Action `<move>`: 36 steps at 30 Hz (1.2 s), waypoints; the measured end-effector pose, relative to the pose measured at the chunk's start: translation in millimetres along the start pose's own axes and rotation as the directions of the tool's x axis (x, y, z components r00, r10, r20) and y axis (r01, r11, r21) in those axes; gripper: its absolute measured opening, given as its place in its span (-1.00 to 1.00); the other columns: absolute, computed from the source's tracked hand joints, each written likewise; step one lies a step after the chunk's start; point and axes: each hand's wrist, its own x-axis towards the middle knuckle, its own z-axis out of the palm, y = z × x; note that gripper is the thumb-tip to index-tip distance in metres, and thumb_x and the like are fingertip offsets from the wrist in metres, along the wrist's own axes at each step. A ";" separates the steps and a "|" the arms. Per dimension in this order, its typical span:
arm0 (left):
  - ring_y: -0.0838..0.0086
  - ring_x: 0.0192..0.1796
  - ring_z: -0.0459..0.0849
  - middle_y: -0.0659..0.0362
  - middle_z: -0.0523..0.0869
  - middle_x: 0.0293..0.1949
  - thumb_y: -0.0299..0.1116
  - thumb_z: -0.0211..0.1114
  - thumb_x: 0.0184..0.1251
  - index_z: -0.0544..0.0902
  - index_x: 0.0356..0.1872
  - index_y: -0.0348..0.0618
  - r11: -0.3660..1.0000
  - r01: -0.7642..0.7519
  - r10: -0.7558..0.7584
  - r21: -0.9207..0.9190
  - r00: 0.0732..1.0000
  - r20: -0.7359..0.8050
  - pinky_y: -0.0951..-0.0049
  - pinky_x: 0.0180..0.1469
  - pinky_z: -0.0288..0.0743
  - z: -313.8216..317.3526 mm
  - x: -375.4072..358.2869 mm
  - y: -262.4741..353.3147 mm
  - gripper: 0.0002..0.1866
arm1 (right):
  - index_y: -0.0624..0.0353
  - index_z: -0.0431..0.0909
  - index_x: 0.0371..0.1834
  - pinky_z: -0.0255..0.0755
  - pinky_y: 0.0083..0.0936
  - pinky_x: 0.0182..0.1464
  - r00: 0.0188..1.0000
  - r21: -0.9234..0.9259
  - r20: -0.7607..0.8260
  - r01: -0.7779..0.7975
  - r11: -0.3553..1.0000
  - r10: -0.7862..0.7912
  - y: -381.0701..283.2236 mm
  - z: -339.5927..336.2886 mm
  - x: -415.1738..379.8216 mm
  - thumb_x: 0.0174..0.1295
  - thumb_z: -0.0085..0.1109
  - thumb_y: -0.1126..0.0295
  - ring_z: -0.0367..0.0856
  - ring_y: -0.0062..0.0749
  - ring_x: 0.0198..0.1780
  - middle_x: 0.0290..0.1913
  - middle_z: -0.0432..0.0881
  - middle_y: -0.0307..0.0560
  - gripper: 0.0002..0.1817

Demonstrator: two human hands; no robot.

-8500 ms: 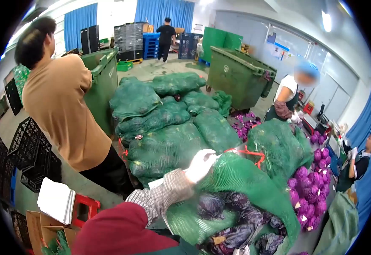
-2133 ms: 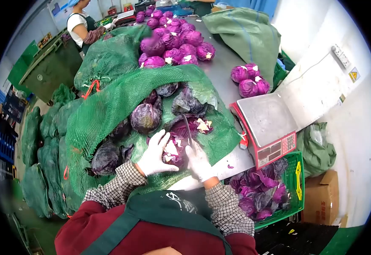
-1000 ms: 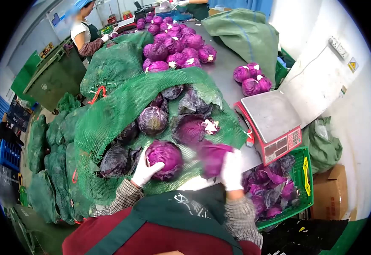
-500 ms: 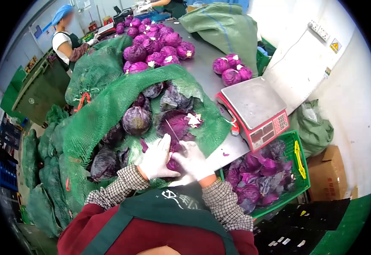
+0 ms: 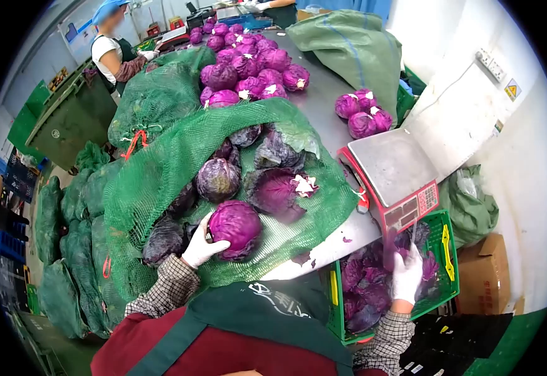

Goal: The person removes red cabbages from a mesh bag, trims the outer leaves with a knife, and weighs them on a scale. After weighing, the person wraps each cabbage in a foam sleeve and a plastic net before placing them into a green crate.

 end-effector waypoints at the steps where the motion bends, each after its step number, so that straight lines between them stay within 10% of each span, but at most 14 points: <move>1: 0.08 0.34 0.31 -0.21 0.30 0.27 0.10 0.56 -0.23 -0.03 0.40 -0.43 0.971 -0.028 0.034 0.236 0.999 -0.019 0.21 0.38 0.20 1.4 7.8 -18.5 0.27 | 0.35 0.40 0.19 0.47 -0.52 0.02 0.994 0.119 0.086 -0.075 0.990 0.065 -47.0 14.1 -3.0 0.15 0.22 0.50 0.57 -0.40 -0.04 -0.01 0.57 0.03 -0.50; 6: -0.05 0.10 0.54 -0.31 0.44 0.07 0.32 0.42 -0.20 0.01 0.41 -0.37 0.658 0.087 -0.158 0.748 0.987 0.024 0.18 0.16 0.44 33.7 20.4 94.2 0.28 | 0.14 0.44 0.22 0.24 -0.75 -0.55 0.735 0.346 0.666 -0.154 0.925 -0.127 -143.1 138.7 -47.5 0.19 0.12 0.48 0.32 -0.78 -0.59 -0.54 0.39 -0.46 -0.54; 9: -0.12 0.12 0.50 -0.31 0.38 0.17 0.35 0.39 -0.20 0.07 0.42 -0.29 0.569 0.064 -0.168 0.820 0.985 0.039 0.17 0.22 0.38 24.8 34.0 91.9 0.24 | 0.09 0.43 0.18 0.40 -0.67 -0.44 0.630 0.494 0.758 -0.387 0.779 -0.167 -121.7 210.0 -65.4 0.17 0.01 0.59 0.43 -0.67 -0.48 -0.32 0.49 -0.37 -0.54; 10: -0.15 0.14 0.48 -0.32 0.30 0.26 0.36 0.37 -0.18 0.10 0.41 -0.29 0.465 -0.194 0.200 0.864 0.974 0.111 0.16 0.28 0.31 18.0 43.0 65.2 0.22 | 0.09 0.43 0.16 0.43 -0.62 -0.34 0.703 0.546 0.667 -0.233 0.805 -0.249 -108.4 225.2 -66.9 0.17 0.02 0.59 0.47 -0.62 -0.40 -0.31 0.50 -0.34 -0.56; 14: 0.03 0.17 0.51 -0.22 0.46 0.18 0.26 0.25 0.05 0.28 0.33 -0.29 0.632 -0.271 0.081 0.727 0.955 0.285 0.23 0.27 0.33 7.7 60.4 76.9 -0.04 | 0.10 0.48 0.02 0.46 -0.51 -0.08 0.776 0.442 0.302 0.400 0.803 -0.553 -99.1 245.8 -65.5 0.15 0.04 0.58 0.53 -0.50 -0.21 -0.26 0.54 -0.24 -0.66; 17: 0.05 0.11 0.57 -0.16 0.57 0.09 0.32 0.14 0.12 0.32 0.31 -0.26 0.678 -0.041 -0.100 0.734 0.984 0.148 0.24 0.23 0.37 4.6 74.7 78.4 -0.08 | 0.14 0.51 -0.12 0.46 -0.54 -0.15 0.644 0.387 0.741 -0.177 0.905 -0.191 -92.2 240.9 -67.8 0.15 0.06 0.55 0.51 -0.52 -0.25 -0.27 0.52 -0.23 -0.78; 21: 0.13 0.12 0.58 -0.13 0.60 0.07 0.49 -0.08 0.14 0.38 0.28 -0.27 0.671 0.082 -0.297 0.737 0.940 0.165 0.25 0.20 0.37 2.4 89.5 78.1 -0.02 | 0.18 0.51 -0.25 0.17 -0.66 -0.66 0.614 0.435 0.784 -0.432 0.790 -0.095 -107.2 199.2 -72.3 0.13 0.02 0.58 0.27 -0.68 -0.71 -0.65 0.37 -0.35 -0.86; 23: 0.16 0.02 0.65 -0.10 0.70 -0.11 0.47 -0.16 0.20 0.55 0.08 -0.31 0.653 0.312 -0.613 0.690 0.753 0.239 0.23 0.13 0.42 2.3 92.2 96.8 -0.08 | 0.26 0.52 -0.28 0.22 -0.66 -0.65 0.660 0.413 0.749 -0.406 0.815 -0.051 -93.6 157.0 -61.9 0.08 0.04 0.55 0.33 -0.64 -0.70 -0.66 0.41 -0.30 -0.86; 27: 0.11 0.02 0.64 -0.12 0.65 -0.04 0.26 -0.03 0.31 0.49 0.14 -0.31 0.741 0.042 -0.110 0.670 0.992 0.060 0.25 0.17 0.41 18.8 85.7 73.7 -0.25 | 0.26 0.53 -0.39 0.24 -0.64 -0.68 0.872 0.531 0.480 -0.376 0.759 0.096 -61.5 38.4 -27.1 0.02 0.02 0.56 0.36 -0.62 -0.72 -0.69 0.42 -0.29 -0.89; 29: 0.14 0.11 0.58 -0.12 0.51 0.17 0.00 0.02 0.41 0.43 0.22 -0.24 0.746 -0.384 0.310 0.543 0.923 0.227 0.32 0.26 0.35 23.4 100.3 32.3 -0.45 | 0.20 0.53 -0.35 0.17 -0.66 -0.72 0.946 0.465 0.280 -0.283 0.839 0.164 -45.8 -16.3 -8.9 0.04 -0.04 0.59 0.29 -0.64 -0.76 -0.70 0.40 -0.34 -0.84; 31: 0.28 0.10 0.59 -0.06 0.62 0.02 -0.13 0.01 0.46 0.46 0.21 -0.20 0.965 -0.172 0.102 0.199 0.942 0.319 0.38 0.21 0.40 38.4 97.8 35.6 -0.55 | 0.22 0.56 -0.27 0.32 -0.63 -0.58 0.950 0.189 0.165 -0.295 0.936 0.266 -35.4 -59.1 1.2 0.11 -0.02 0.61 0.42 -0.58 -0.63 -0.58 0.50 -0.28 -0.82; 33: 0.22 0.06 0.62 -0.08 0.65 -0.01 -0.02 -0.01 0.44 0.45 0.21 -0.18 0.887 -0.210 0.050 0.412 0.930 0.365 0.33 0.18 0.42 46.4 99.4 52.8 -0.49 | 0.25 0.58 -0.13 0.46 -0.58 -0.26 0.890 -0.488 -0.078 0.358 0.796 -0.448 10.8 -53.4 9.0 0.18 0.04 0.56 0.56 -0.51 -0.35 -0.35 0.59 -0.20 -0.79; 34: 0.18 0.05 0.62 -0.11 0.63 0.00 0.00 -0.02 0.43 0.44 0.22 -0.19 0.849 -0.155 -0.042 0.505 0.934 0.356 0.32 0.17 0.43 49.4 101.8 62.5 -0.47 | 0.25 0.56 -0.01 0.41 -0.55 -0.02 0.996 0.054 -0.092 -0.001 0.999 0.006 -37.4 -34.0 -6.0 0.27 0.07 0.44 0.54 -0.51 -0.14 -0.18 0.60 -0.17 -0.74; 36: 0.09 0.01 0.64 -0.15 0.64 -0.04 0.00 -0.06 0.44 0.50 0.14 -0.22 0.737 -0.070 -0.192 0.672 0.932 0.307 0.24 0.11 0.47 53.6 105.0 72.8 -0.48 | 0.24 0.54 0.01 0.44 -0.60 -0.21 0.939 0.118 0.195 -0.309 0.944 0.283 -113.1 7.4 -23.7 0.31 0.12 0.27 0.52 -0.60 -0.32 -0.28 0.58 -0.21 -0.69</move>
